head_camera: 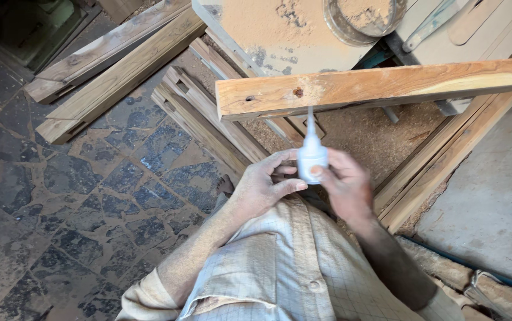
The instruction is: The person applies wood glue from a squeeze bottle into holes and defects on the surface of wooden rails, then presses sawdust from a tin into the glued holes by hand, working along the boards one section at a time.
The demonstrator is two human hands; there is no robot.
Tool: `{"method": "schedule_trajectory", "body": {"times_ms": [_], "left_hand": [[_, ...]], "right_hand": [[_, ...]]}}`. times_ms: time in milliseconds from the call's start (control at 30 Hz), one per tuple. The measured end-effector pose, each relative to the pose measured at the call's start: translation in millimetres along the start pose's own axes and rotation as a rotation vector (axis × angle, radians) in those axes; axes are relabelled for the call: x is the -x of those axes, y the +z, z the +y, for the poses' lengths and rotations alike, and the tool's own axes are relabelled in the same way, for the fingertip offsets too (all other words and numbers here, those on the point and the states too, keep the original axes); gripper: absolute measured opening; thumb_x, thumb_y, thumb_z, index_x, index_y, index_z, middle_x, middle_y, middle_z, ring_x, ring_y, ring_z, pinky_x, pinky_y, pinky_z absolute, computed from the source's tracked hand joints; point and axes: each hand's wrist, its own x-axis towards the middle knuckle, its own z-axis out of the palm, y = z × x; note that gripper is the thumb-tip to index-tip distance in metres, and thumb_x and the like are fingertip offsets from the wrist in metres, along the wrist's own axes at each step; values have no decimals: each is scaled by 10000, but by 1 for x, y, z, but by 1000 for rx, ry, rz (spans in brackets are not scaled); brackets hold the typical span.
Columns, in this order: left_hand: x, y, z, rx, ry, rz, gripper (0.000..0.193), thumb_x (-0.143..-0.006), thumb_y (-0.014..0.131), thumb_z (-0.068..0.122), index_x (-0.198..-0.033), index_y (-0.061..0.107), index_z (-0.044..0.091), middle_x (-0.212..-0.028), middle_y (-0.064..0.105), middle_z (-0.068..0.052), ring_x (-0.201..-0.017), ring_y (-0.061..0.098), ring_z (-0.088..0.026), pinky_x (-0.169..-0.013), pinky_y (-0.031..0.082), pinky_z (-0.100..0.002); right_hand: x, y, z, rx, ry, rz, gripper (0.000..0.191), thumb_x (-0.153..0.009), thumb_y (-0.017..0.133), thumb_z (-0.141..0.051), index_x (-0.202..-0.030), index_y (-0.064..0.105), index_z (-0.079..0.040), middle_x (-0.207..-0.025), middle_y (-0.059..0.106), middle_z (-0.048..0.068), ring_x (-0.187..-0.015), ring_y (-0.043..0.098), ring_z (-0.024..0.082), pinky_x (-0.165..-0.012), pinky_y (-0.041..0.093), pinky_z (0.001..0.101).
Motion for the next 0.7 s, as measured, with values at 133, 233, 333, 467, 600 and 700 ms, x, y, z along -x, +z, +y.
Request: {"method": "schedule_trajectory", "body": {"times_ms": [133, 233, 333, 467, 600, 700], "left_hand": [[5, -5, 24, 9, -106, 141, 497, -883, 792, 202, -1339, 647, 67, -1050, 785, -66, -935, 721, -117, -863, 608, -296], [16, -9, 38, -109, -90, 330, 453, -880, 794, 201, -1298, 670, 76, -996, 788, -48, -882, 725, -109, -826, 602, -287], [25, -8, 39, -194, -9, 531, 451, -892, 795, 203, -1303, 658, 78, -994, 777, -37, -886, 725, -99, -828, 596, -278], [39, 14, 24, -177, -71, 890, 391, -906, 795, 180, -1268, 689, 79, -1030, 788, -23, -932, 725, -84, -864, 595, -275], [49, 59, 5, -33, -161, 1142, 391, -908, 789, 145, -1280, 695, 65, -1060, 780, -32, -962, 706, -99, -883, 573, -287], [52, 89, -8, 80, -146, 1257, 404, -908, 775, 132, -1294, 676, 62, -1114, 762, -21, -1023, 711, -94, -923, 575, -278]], "right_hand": [[-25, 12, -21, 86, 22, -225, 386, -934, 718, -49, -1303, 631, 24, -1182, 735, 134, -1070, 744, 187, -928, 646, 309], [-64, 2, -52, 375, -121, -490, 394, -932, 762, -162, -1301, 680, -52, -1143, 733, 106, -1037, 737, 183, -904, 626, 339], [-151, -12, -76, 499, -113, -446, 415, -894, 775, -292, -1264, 682, -128, -1149, 763, 49, -1066, 712, 161, -952, 571, 357], [-300, -6, -57, 1082, -488, -608, 309, -972, 730, -238, -1243, 720, -89, -1234, 715, 124, -1020, 706, 273, -945, 557, 415], [-377, 8, 7, 1153, -931, -850, 278, -898, 780, -166, -1150, 757, -51, -1180, 735, 153, -1097, 686, 314, -1018, 517, 426], [-394, 23, 25, 1234, -1199, -888, 111, -962, 777, -145, -1049, 789, -77, -1099, 786, 106, -1124, 716, 283, -1097, 525, 425]]}}
